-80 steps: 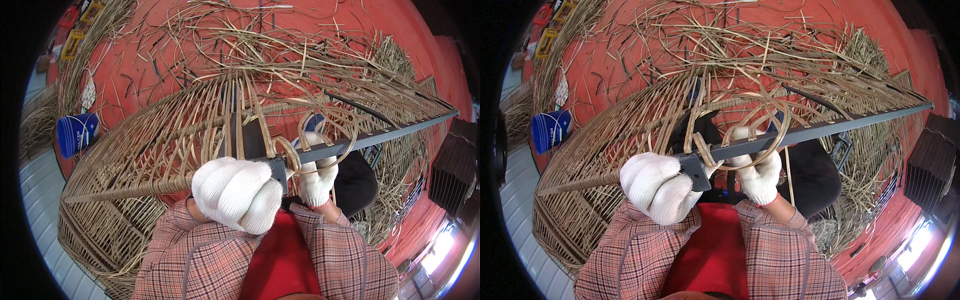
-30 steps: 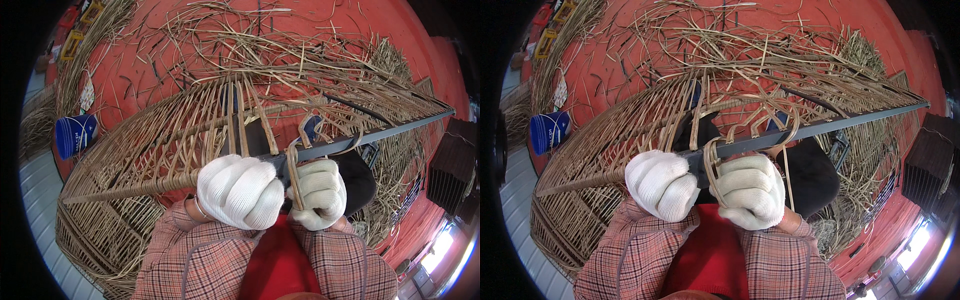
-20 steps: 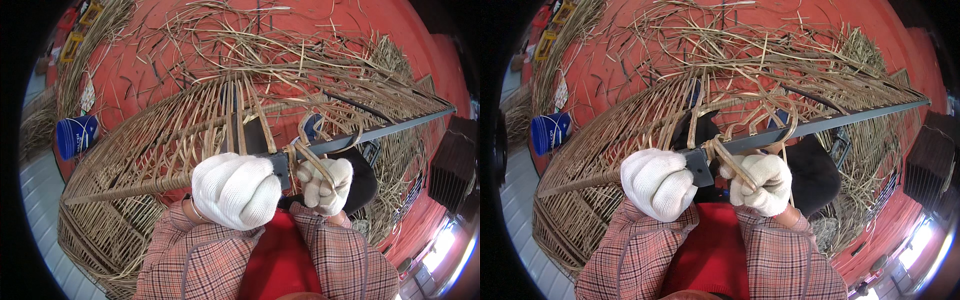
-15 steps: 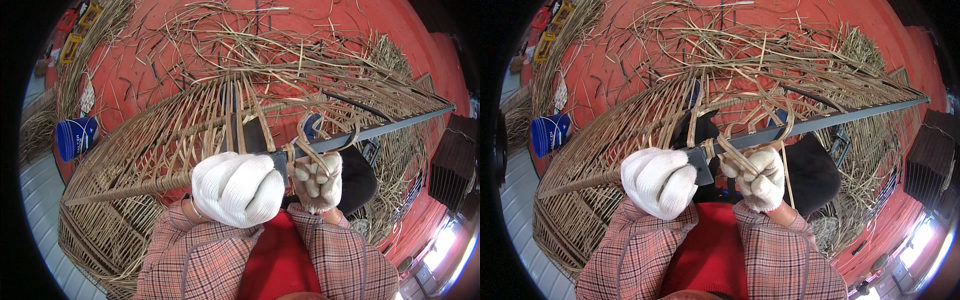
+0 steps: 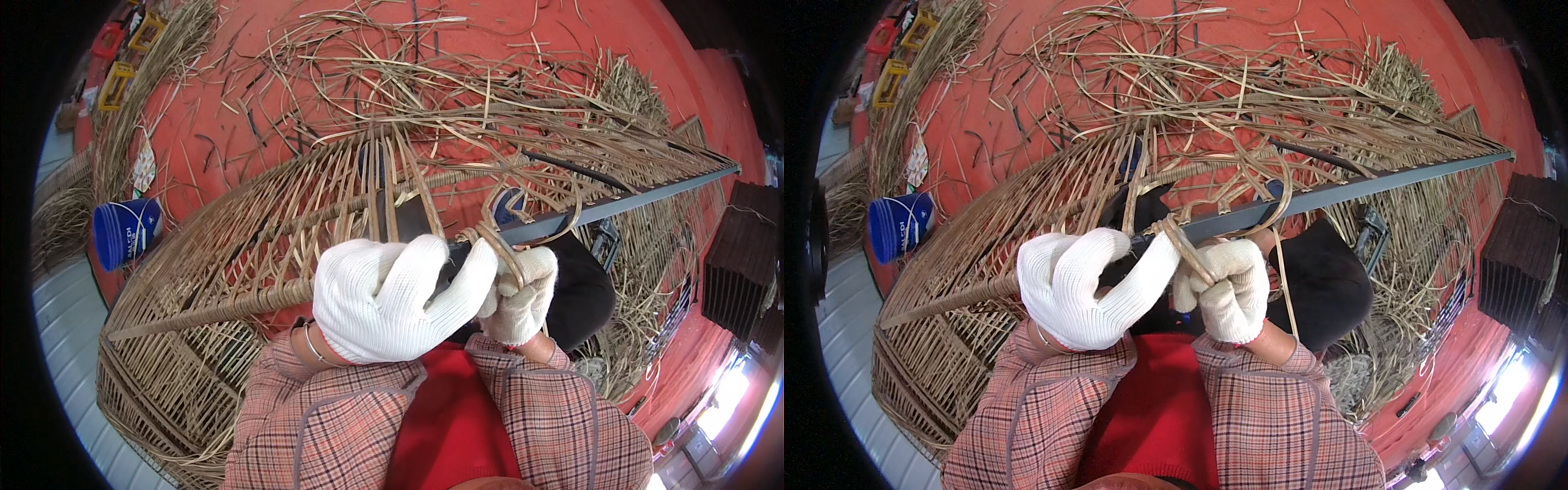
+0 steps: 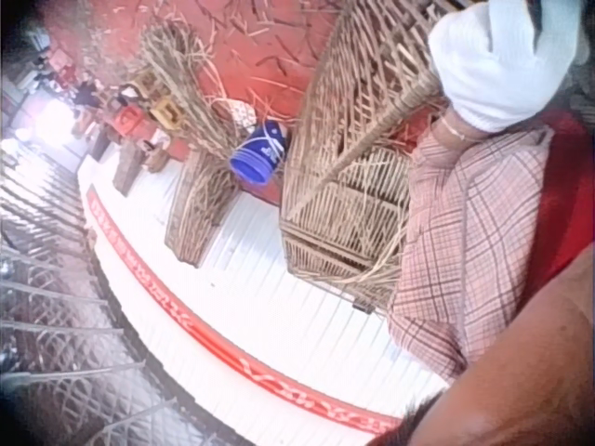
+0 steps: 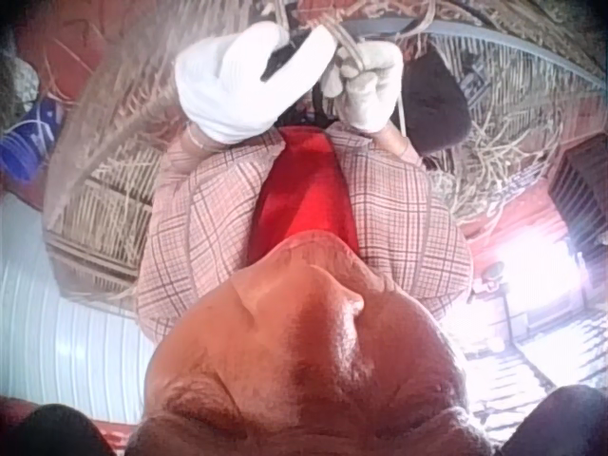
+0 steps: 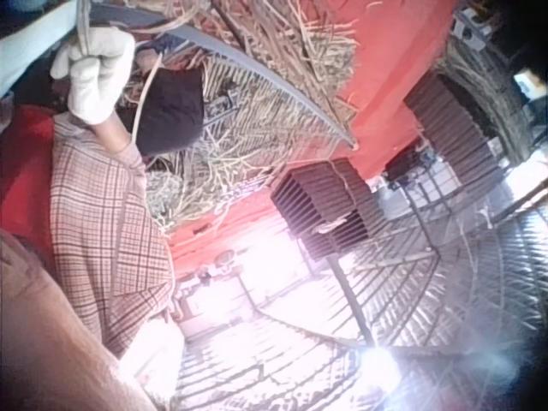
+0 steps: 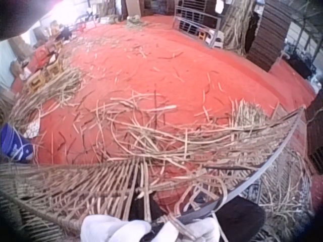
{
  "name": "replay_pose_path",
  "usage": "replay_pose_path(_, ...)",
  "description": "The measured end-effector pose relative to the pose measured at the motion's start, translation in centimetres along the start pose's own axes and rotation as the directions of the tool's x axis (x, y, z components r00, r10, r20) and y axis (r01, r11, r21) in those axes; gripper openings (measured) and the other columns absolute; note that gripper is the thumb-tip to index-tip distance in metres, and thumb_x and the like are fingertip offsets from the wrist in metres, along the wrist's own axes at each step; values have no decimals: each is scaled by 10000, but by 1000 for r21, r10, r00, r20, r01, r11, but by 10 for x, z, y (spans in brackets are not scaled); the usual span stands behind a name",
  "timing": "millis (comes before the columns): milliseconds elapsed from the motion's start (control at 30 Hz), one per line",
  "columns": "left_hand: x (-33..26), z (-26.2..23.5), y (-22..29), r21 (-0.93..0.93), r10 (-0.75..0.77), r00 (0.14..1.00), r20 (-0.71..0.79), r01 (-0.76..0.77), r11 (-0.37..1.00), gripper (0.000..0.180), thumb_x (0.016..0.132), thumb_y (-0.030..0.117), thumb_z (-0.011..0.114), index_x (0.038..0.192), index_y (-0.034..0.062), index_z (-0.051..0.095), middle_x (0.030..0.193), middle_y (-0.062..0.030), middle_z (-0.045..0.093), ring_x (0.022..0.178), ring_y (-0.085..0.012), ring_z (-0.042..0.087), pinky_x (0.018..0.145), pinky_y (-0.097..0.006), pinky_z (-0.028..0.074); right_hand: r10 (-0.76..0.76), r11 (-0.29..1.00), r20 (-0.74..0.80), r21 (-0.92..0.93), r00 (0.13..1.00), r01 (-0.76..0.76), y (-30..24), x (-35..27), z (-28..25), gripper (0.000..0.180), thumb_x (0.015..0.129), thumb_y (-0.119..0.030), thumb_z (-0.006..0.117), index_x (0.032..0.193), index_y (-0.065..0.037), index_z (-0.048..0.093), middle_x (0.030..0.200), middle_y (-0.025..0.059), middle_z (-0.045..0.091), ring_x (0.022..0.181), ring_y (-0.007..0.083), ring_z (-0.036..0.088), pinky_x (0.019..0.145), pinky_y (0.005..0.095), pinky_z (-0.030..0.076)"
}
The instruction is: The person weaves dried palm leaves around a metal chair frame, securing them with a staple gun. They repeatedly wrap the leaves around the frame and fasten them in place.
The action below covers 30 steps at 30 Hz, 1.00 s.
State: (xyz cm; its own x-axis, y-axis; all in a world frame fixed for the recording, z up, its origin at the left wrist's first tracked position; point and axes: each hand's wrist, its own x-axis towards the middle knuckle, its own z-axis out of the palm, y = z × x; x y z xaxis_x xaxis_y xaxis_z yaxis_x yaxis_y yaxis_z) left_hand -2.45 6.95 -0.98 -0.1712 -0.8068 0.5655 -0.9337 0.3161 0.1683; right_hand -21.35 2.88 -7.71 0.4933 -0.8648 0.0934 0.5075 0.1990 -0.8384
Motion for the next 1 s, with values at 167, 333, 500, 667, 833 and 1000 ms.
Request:
replay_pose_path(167, 3, -2, -4, -22, 30, 999, 45, -29, 999, 405, 743, 198, 707, 1146, 168, 734, 837, 11, 573, 506, -66, 511, 399, -259, 362, 6, 999, 27, -44, 1000, -5, 2, -1, -7, 393, 1019, -362, 634, 1167, -28, 489, 842, 113, 614, 628, 171, 604, 593, 315, 518)
replay_pose_path(333, 2, 1, -4, 14, 41, 998, 39, -41, 999, 392, 747, 211, 700, 1136, 177, 733, 854, 4, 580, 505, -60, 505, 406, -254, 356, 44, 997, 55, -65, 998, -40, -3, 0, -12, 394, 1020, -354, 635, 1166, -21, 484, 842, 112, 623, 630, 160, 596, 603, 314, 519)
replay_pose_path(500, -2, -2, 8, 77, -56, 995, 85, 50, 996, 399, 741, 209, 742, 1138, 192, 758, 900, 32, 585, 724, -149, 541, 638, -339, 406, 40, 999, -2, 1, 999, -40, -4, 2, -9, 378, 1020, -336, 642, 1157, -15, 497, 817, 97, 628, 640, 152, 587, 665, 336, 530)
replay_pose_path(667, -2, 9, 1, 116, 10, 1000, -16, -8, 993, 373, 785, 241, 692, 1143, 141, 711, 903, -4, 593, 513, -61, 498, 424, -253, 328, 139, 978, 45, 152, 989, -144, -8, 2, -6, 335, 1011, -322, 654, 1094, -17, 541, 825, 100, 616, 677, 179, 566, 730, 383, 520)
replay_pose_path(833, -3, 17, 1, 220, 51, 996, -78, -33, 975, 336, 817, 249, 684, 1132, 133, 704, 917, -2, 584, 576, -78, 502, 458, -263, 349, 199, 957, 30, 211, 979, -201, -12, -5, -5, 301, 1002, -307, 663, 1082, -35, 562, 851, 97, 574, 751, 207, 547, 799, 414, 485)
replay_pose_path(1000, -13, 11, 11, 252, -4, 999, 31, -4, 968, 306, 832, 299, 748, 1104, 160, 749, 988, -10, 584, 793, -166, 583, 652, -345, 428, 243, 944, 27, 224, 970, -243, -9, -13, -7, 284, 1012, -312, 648, 1075, -47, 567, 857, 86, 567, 820, 200, 547, 825, 396, 462)
